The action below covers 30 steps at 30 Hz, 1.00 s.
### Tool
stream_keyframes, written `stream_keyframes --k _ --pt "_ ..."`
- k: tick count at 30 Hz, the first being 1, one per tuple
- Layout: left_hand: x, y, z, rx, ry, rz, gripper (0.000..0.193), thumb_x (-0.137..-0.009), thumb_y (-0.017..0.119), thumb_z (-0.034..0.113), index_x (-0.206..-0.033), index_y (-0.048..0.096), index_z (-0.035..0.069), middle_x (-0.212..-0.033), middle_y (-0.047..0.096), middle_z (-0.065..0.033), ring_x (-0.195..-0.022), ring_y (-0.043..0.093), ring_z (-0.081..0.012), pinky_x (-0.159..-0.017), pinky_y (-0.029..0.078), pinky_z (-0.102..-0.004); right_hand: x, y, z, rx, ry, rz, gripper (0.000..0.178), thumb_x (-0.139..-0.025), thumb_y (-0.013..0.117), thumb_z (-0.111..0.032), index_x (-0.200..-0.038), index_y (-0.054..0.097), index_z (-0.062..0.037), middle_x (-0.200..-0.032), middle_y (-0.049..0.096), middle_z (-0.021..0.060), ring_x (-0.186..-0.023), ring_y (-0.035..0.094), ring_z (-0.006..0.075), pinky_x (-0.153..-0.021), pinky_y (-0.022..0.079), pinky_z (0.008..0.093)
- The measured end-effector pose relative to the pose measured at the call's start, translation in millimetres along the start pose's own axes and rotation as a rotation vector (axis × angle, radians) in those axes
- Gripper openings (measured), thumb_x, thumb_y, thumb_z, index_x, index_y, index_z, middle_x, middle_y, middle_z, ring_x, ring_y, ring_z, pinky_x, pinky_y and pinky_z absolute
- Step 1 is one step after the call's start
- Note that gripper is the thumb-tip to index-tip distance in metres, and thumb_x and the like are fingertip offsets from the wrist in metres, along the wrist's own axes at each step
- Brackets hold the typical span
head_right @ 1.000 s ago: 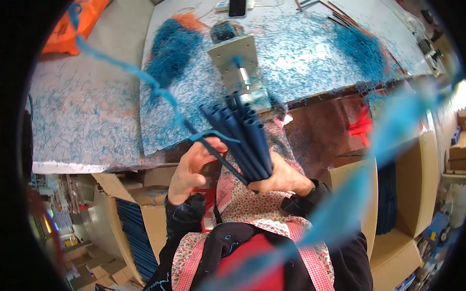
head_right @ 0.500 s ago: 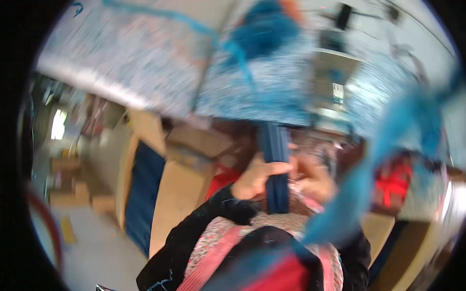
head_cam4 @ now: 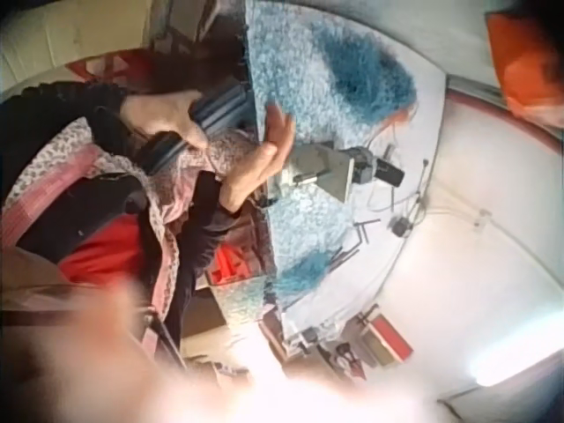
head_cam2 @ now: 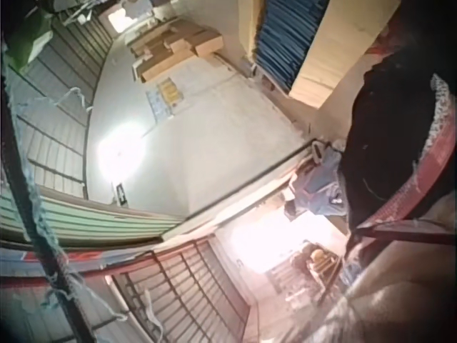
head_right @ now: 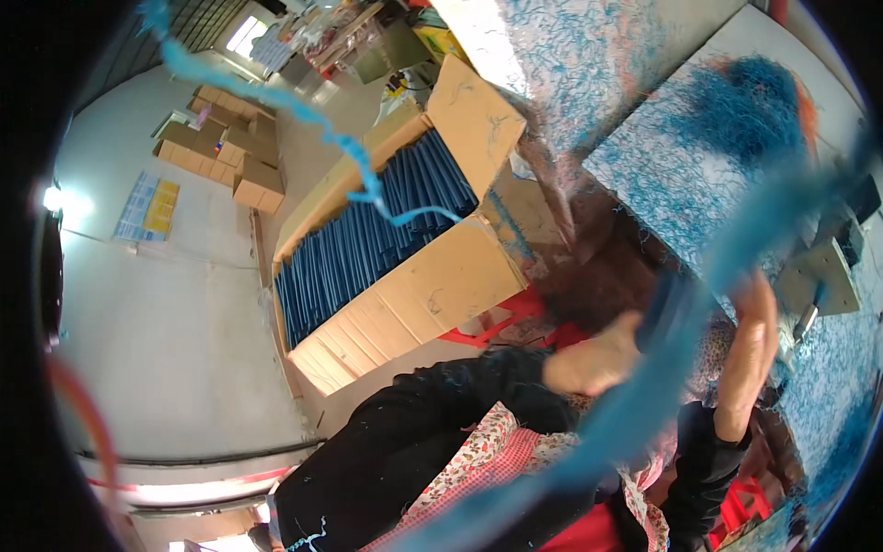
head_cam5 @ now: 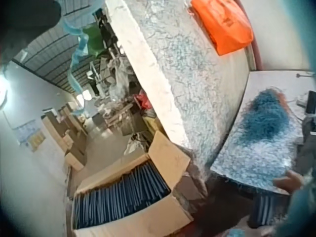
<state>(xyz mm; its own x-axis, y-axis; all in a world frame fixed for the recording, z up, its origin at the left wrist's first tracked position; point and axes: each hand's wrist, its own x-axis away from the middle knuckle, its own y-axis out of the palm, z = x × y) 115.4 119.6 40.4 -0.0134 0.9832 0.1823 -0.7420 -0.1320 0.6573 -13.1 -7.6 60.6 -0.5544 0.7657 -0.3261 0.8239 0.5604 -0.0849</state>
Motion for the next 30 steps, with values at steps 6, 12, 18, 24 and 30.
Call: stream_keyframes --k 6,12,18,24,30 --pt "94.5 -71.8 153.1 -0.291 0.708 0.608 0.035 -0.087 0.061 0.021 -0.112 0.052 -0.001 -0.084 0.061 -0.0099 -0.083 0.063 -0.0192 -0.078 0.051 -0.0326 18.7 -30.3 40.9 -0.076 0.258 -0.047 0.048 -0.101 0.045 -0.033 -0.131 0.050 0.0042 -0.104 0.066 0.0124 -0.096 0.062 0.0196 -0.090 0.047 0.0328" --pt "181.2 -266.4 252.7 -0.518 0.627 0.971 0.013 -0.085 0.065 0.013 -0.087 0.062 0.001 -0.076 0.064 -0.0107 -0.067 0.064 -0.0233 -0.063 0.056 -0.0354 46.0 -22.3 66.7 -0.134 0.535 -0.212 0.035 -0.097 0.050 -0.014 -0.127 0.052 0.0050 -0.094 0.067 0.0111 -0.086 0.065 0.0172 -0.079 0.052 0.0309" --pt "158.7 -336.3 215.5 -0.446 0.372 1.459 0.019 -0.077 0.073 0.004 -0.084 0.061 -0.009 -0.076 0.064 -0.0146 -0.067 0.065 -0.0260 -0.058 0.053 -0.0353 66.7 -12.7 65.0 -0.276 0.613 -0.221 0.034 -0.095 0.050 -0.009 -0.126 0.052 0.0059 -0.092 0.068 0.0137 -0.084 0.065 0.0187 -0.079 0.053 0.0316" --pt "168.3 -375.5 218.9 -0.813 0.249 1.515 0.047 -0.070 0.082 0.008 -0.100 0.058 -0.018 -0.098 0.065 -0.0223 -0.088 0.065 -0.0308 -0.076 0.054 -0.0397 80.8 -13.3 75.2 -0.307 0.613 -0.205 0.035 -0.095 0.051 -0.009 -0.126 0.051 0.0059 -0.090 0.068 0.0143 -0.083 0.065 0.0197 -0.078 0.053 0.0323" --pt "134.9 -340.5 212.0 -1.125 0.455 1.157 0.065 -0.073 0.082 0.028 -0.115 0.057 -0.015 -0.111 0.064 -0.0255 -0.102 0.061 -0.0284 -0.089 0.048 -0.0372 103.3 -43.5 75.5 -0.363 0.617 -0.049 0.036 -0.094 0.052 -0.011 -0.126 0.051 0.0056 -0.091 0.068 0.0142 -0.085 0.066 0.0207 -0.079 0.052 0.0323"
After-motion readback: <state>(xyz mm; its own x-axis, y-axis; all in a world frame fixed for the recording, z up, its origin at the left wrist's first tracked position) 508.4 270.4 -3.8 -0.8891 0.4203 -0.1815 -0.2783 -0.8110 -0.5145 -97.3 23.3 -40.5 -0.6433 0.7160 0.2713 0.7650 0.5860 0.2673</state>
